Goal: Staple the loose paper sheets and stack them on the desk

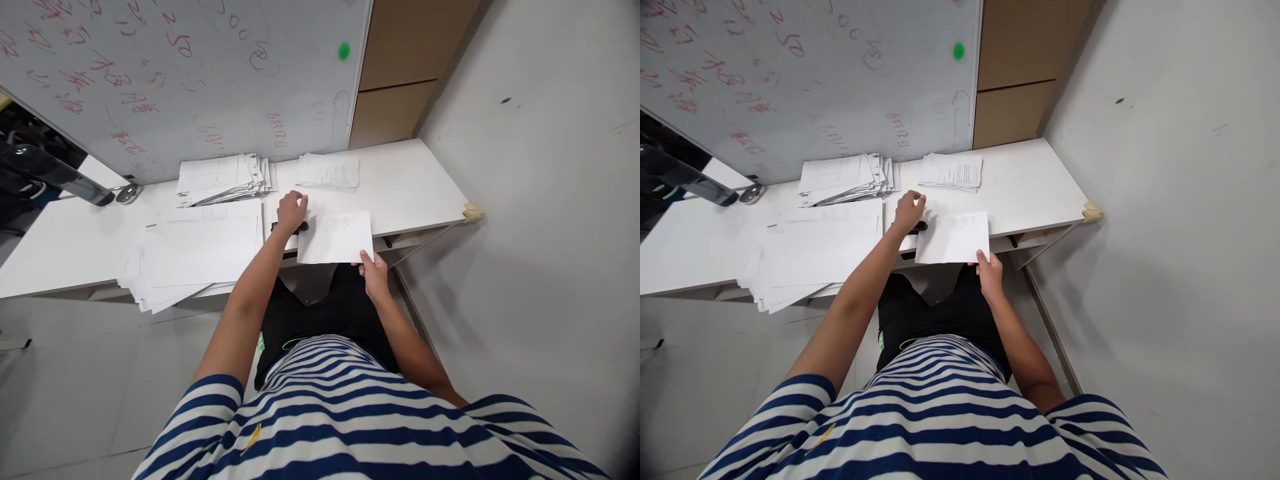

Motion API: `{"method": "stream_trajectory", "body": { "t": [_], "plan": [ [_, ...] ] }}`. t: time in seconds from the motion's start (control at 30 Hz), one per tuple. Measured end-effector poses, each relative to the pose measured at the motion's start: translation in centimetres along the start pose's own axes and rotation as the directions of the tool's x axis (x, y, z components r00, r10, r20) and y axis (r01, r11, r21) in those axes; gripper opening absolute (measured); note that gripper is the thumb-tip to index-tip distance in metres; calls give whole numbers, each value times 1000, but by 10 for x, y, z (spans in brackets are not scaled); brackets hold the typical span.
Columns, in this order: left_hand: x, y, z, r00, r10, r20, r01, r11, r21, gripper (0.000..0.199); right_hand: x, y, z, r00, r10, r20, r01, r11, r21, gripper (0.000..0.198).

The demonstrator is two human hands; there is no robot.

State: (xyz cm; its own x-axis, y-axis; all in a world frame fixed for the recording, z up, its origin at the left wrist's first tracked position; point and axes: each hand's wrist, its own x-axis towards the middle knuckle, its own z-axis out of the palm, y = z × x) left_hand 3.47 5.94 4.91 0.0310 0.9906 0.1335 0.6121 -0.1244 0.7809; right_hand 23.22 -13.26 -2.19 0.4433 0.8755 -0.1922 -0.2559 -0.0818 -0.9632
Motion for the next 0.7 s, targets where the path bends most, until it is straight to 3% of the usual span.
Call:
{"method": "stream_trajectory", "body": {
  "t": [0.2,0.33,0.47,0.6,0.7],
  "plan": [
    [-9,-14,32,993,68,-99,-54,989,140,22,-5,16,-2,1000,11,-6,-11,999,-52,41],
    [-6,-19,39,997,65,-48,-60,993,97,28,-13,32,-3,1000,12,-7,-13,997,-81,41],
    [-5,-11,22,997,36,-75,-34,999,28,32,-18,35,-4,999,32,-14,-33,996,-82,43],
    [-15,-8,-3,966,45,-256,-93,980,-177,35,-14,31,-4,1000,12,-26,-13,998,-60,43],
    [-28,-20,-16,957,53,-286,-100,984,-149,40,-10,29,-5,1000,-4,-29,2,997,-75,42]
  ]
}}
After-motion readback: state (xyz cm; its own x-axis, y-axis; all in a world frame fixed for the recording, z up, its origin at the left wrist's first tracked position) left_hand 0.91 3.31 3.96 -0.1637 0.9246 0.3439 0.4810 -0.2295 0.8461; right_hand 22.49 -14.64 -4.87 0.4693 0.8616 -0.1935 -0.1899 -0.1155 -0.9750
